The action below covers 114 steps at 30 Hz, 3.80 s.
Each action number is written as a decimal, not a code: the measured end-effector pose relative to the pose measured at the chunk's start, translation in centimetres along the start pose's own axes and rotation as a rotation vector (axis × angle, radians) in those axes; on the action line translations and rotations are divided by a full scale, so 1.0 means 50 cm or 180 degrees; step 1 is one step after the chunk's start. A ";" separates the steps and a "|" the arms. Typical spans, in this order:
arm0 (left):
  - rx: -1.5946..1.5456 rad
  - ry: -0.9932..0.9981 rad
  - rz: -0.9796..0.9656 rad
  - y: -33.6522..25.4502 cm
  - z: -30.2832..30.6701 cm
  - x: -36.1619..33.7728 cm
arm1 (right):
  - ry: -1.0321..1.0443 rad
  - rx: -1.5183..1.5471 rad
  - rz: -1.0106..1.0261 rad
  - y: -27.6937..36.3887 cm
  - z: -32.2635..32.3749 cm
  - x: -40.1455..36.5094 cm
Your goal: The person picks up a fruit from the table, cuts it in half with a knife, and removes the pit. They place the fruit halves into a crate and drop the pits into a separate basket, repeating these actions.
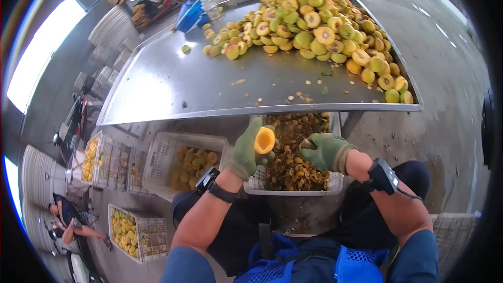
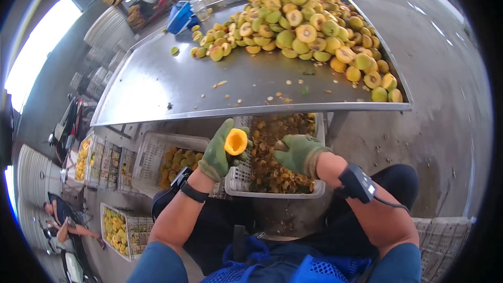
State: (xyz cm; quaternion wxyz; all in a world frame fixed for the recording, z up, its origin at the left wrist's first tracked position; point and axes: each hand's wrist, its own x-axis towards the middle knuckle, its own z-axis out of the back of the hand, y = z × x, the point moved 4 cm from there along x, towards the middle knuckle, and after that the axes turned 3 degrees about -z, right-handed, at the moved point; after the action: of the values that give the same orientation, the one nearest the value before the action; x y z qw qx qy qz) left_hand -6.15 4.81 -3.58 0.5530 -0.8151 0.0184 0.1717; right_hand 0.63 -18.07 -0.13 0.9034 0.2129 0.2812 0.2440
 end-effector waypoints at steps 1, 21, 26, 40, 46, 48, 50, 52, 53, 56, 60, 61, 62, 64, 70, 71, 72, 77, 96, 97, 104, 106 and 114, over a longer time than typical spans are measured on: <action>0.0177 -0.0115 -0.0159 -0.017 0.001 -0.001 | 0.0003 -0.0083 0.0054 -0.006 -0.008 -0.002; 0.3385 -0.2452 0.0469 0.271 0.827 0.069 | 0.0917 -0.2374 0.2061 -0.128 -0.153 0.028; 0.4968 -0.1551 0.0204 0.400 0.851 0.132 | 0.0940 -0.2165 0.1899 -0.083 -0.125 0.074; 0.3419 -0.1266 0.0251 0.276 0.813 0.049 | 0.0809 -0.1692 0.2361 -0.072 -0.093 0.122; 0.1267 -0.2008 -0.1942 -0.056 0.709 0.062 | 0.1508 -0.0306 0.1127 -0.054 -0.024 0.083; 0.2610 -0.2149 -0.2570 -0.237 0.466 0.101 | 0.1254 -0.0605 0.0675 -0.068 -0.019 0.080; 0.3794 -0.1907 -0.3339 -0.313 0.348 0.226 | 0.1273 -0.0743 0.0437 -0.080 -0.020 0.088; 0.4507 -0.1636 -0.3313 -0.341 0.270 0.377 | 0.1093 -0.0491 0.0718 -0.085 -0.019 0.076; 0.4873 -0.1566 -0.3442 -0.343 0.253 0.461 | 0.0997 -0.0365 0.0845 -0.085 -0.012 0.071; 0.5537 -0.1441 -0.2620 -0.368 0.217 0.652 | 0.0793 0.0145 0.0258 -0.045 0.041 0.054; 0.5548 -0.1057 -0.1003 -0.358 0.218 0.734 | 0.0814 -0.0022 0.0015 -0.045 0.051 0.041; 0.5819 -0.1051 -0.1301 -0.355 0.224 0.724 | 0.0604 -0.0139 0.0548 -0.050 0.043 0.042; 0.4856 -0.0708 -0.0968 -0.346 0.244 0.710 | 0.0371 -0.0262 0.1100 -0.067 0.031 0.045; 0.2913 -0.0121 -0.0388 -0.339 0.258 0.658 | 0.0018 0.0157 0.1283 -0.061 0.050 0.052; 0.0396 0.1023 -0.0807 -0.312 0.111 0.374 | 0.0229 0.3400 0.0777 0.041 0.140 0.098; 0.0367 0.1050 -0.0733 -0.306 0.083 0.334 | 0.0306 0.3535 0.0723 0.054 0.146 0.102; 0.0335 0.1099 -0.0667 -0.302 0.053 0.302 | 0.0359 0.3663 0.0670 0.066 0.156 0.107; 0.0294 0.1143 -0.0680 -0.253 -0.045 0.207 | 0.0027 0.3209 0.0889 0.082 0.147 0.145; -0.0144 0.0696 -0.0700 -0.078 -0.111 0.202 | -0.1294 0.1372 0.0922 0.015 0.106 0.118; -0.0166 0.0694 -0.0725 -0.081 -0.118 0.193 | -0.1340 0.1351 0.0997 0.018 0.102 0.114; 0.0074 0.0810 -0.0618 -0.087 -0.122 0.164 | -0.1353 0.0864 0.0936 0.020 0.095 0.114; 0.0116 0.0851 -0.0498 -0.089 -0.123 0.160 | -0.1407 0.0718 0.0922 0.020 0.089 0.115; 0.0154 0.0810 -0.0746 -0.061 -0.107 0.179 | -0.1544 0.0458 0.0877 0.021 0.071 0.114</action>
State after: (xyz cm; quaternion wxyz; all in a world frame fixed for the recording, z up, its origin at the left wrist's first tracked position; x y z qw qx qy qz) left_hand 4.34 2.57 -1.79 0.5819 -0.8132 -0.0028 0.0009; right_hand 6.58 -14.94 0.78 0.8852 0.3647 0.0420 0.2858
